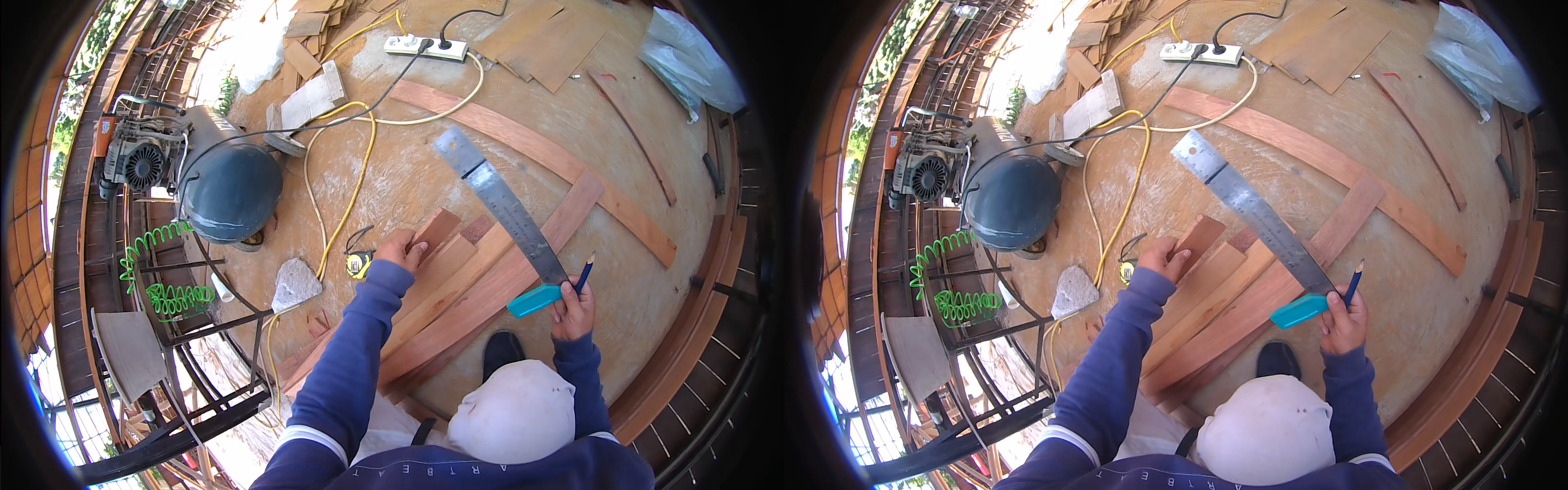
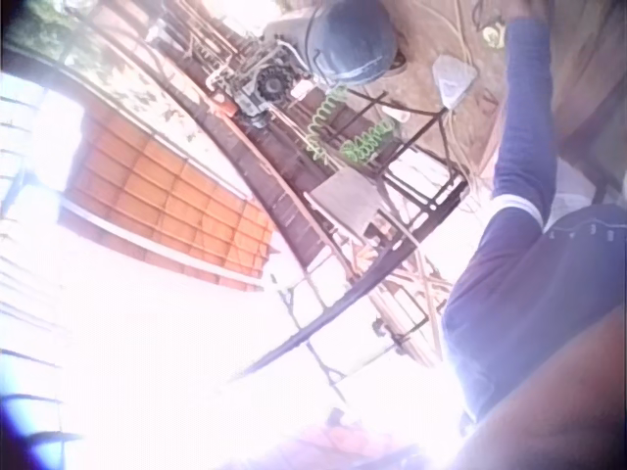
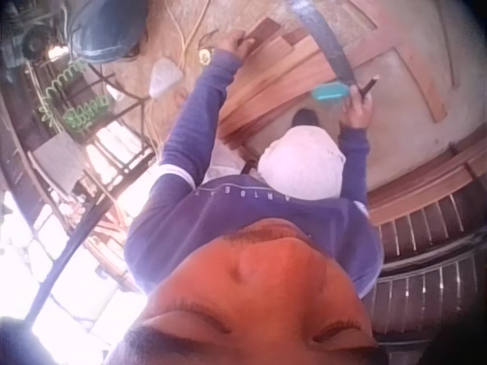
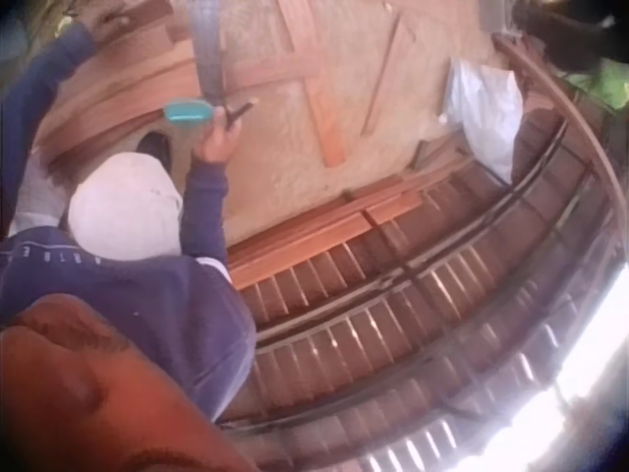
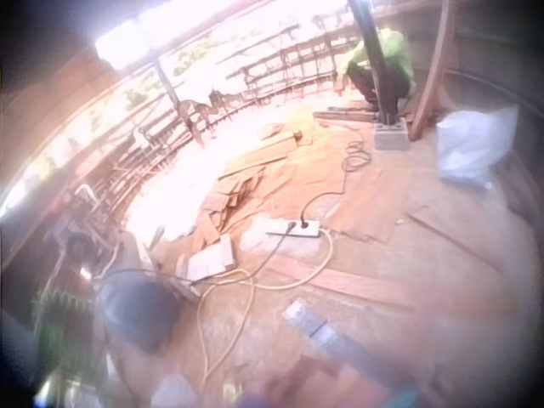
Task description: The person measures the lengths of wooden planks using a yellow tape measure and marks cutting lines with a blue square and a pencil. They handle several pieces of wood while sitting on the floor of a construction site.
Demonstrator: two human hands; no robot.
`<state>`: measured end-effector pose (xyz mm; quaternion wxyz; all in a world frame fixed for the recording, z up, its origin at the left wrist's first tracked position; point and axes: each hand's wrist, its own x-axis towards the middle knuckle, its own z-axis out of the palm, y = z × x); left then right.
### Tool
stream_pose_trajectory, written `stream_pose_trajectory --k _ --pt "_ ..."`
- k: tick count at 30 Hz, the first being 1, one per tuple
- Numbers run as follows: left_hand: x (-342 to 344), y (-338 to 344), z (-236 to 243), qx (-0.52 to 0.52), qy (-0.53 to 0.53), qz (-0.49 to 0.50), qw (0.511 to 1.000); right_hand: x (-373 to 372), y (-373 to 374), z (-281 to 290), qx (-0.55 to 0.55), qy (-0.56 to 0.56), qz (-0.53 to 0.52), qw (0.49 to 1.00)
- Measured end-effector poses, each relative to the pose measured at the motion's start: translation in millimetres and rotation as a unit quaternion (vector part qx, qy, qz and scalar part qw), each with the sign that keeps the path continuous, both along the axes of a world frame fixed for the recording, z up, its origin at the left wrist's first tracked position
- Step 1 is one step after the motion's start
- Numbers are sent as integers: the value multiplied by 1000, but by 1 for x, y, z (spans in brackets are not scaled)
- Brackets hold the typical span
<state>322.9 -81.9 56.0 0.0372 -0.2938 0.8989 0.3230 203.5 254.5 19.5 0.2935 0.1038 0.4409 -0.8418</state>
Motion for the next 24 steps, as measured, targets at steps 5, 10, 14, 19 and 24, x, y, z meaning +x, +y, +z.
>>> stream_pose_trajectory --k 5,10,14,19,24 --pt "-20 37 98 78 46 4 996 0 -44 36 -29 21 53 998" --pt "-33 61 117 148 151 -42 977 8 -77 65 -47 70 71 994" --pt "-43 81 119 192 147 -53 969 17 -75 80 -29 95 25 995" --pt "-59 100 121 197 174 -63 963 16 -65 91 19 133 -3 991" --pt "-66 113 134 230 114 -37 966 15 -56 88 17 126 -10 992"
